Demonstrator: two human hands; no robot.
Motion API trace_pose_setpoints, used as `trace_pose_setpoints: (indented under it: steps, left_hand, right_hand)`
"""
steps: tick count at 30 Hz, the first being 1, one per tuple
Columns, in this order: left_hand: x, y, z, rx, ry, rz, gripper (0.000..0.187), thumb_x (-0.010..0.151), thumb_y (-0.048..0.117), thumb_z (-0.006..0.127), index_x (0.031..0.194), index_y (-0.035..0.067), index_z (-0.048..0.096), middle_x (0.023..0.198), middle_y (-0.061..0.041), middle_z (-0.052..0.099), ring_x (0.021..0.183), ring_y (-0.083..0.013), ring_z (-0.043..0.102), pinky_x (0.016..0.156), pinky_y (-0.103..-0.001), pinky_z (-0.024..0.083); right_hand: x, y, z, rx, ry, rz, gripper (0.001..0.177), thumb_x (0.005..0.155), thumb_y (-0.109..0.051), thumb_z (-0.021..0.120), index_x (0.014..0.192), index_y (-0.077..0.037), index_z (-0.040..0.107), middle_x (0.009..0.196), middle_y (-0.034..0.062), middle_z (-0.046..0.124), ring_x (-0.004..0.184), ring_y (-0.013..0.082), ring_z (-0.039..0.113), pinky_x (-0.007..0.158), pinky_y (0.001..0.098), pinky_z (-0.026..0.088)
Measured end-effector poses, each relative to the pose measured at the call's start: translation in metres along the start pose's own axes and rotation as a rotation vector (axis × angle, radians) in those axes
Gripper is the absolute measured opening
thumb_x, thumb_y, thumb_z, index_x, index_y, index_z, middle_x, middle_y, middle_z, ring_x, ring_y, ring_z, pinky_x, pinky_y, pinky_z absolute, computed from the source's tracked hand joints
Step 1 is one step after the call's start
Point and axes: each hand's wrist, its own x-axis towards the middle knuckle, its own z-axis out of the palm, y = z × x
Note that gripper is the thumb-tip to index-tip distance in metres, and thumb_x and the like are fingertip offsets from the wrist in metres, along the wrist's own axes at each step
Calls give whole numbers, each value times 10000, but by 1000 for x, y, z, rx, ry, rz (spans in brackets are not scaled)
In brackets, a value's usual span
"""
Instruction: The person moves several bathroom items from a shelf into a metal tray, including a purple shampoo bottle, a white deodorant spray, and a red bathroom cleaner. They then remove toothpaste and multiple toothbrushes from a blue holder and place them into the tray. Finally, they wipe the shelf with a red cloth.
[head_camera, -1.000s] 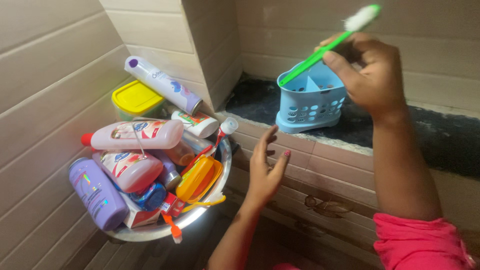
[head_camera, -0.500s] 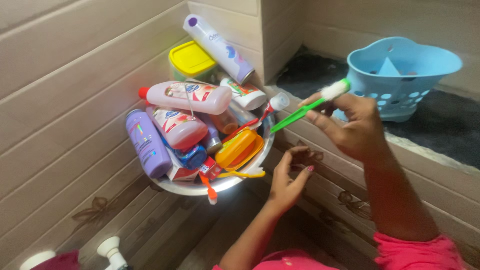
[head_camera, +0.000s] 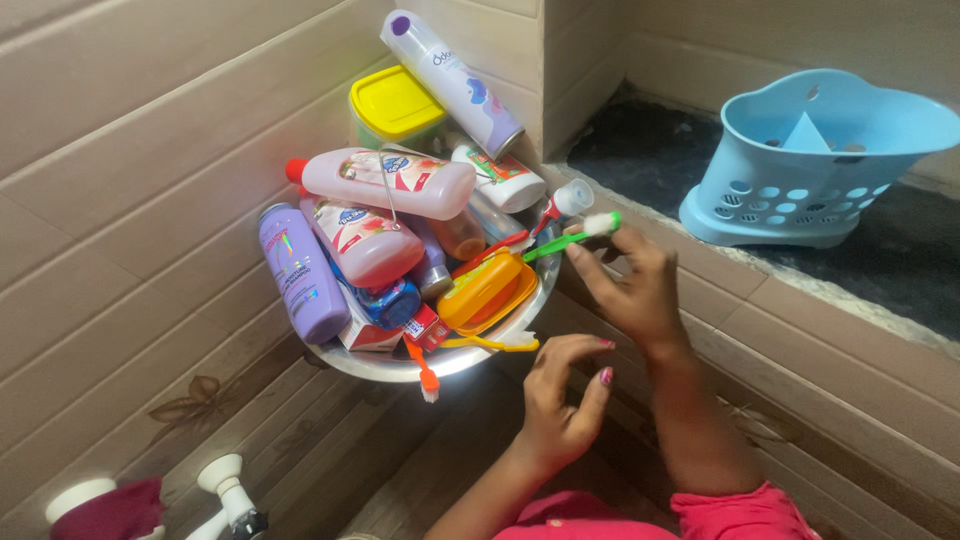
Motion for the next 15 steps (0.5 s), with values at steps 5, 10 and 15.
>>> trace_pose_setpoints:
  steps: [5, 10, 15]
  left_hand:
    - [0, 1, -1, -9, -7, 29, 270, 924, 8, 692, 1191, 18, 652, 1144, -152, 705, 994, -286, 687, 908, -357, 556]
    - [2, 0, 5, -27, -8, -15, 286, 907, 11, 698, 1188, 18, 651, 1142, -150, 701, 961, -269, 684, 864, -343, 559]
    - [7, -1, 14, -58, -24, -10, 278, 909, 5, 690, 1183, 24, 645, 1157, -147, 692, 1016, -277, 687, 842, -335, 553]
  right_hand:
    - [-2, 9, 14, 12, -46, 71, 209, 894, -110, 785, 1093, -59, 747, 930, 58, 755, 790, 126, 709, 706, 268, 541]
    - [-5, 9, 14, -61, -122, 115, 313, 817, -115, 838, 1114, -66, 753, 960, 64, 747, 744, 152, 670, 648, 286, 508]
    - [-22, -6, -28, -78, -63, 85, 441, 791, -113, 830, 1212, -71, 704, 1076, 83, 741, 883, 174, 701, 702, 292, 543]
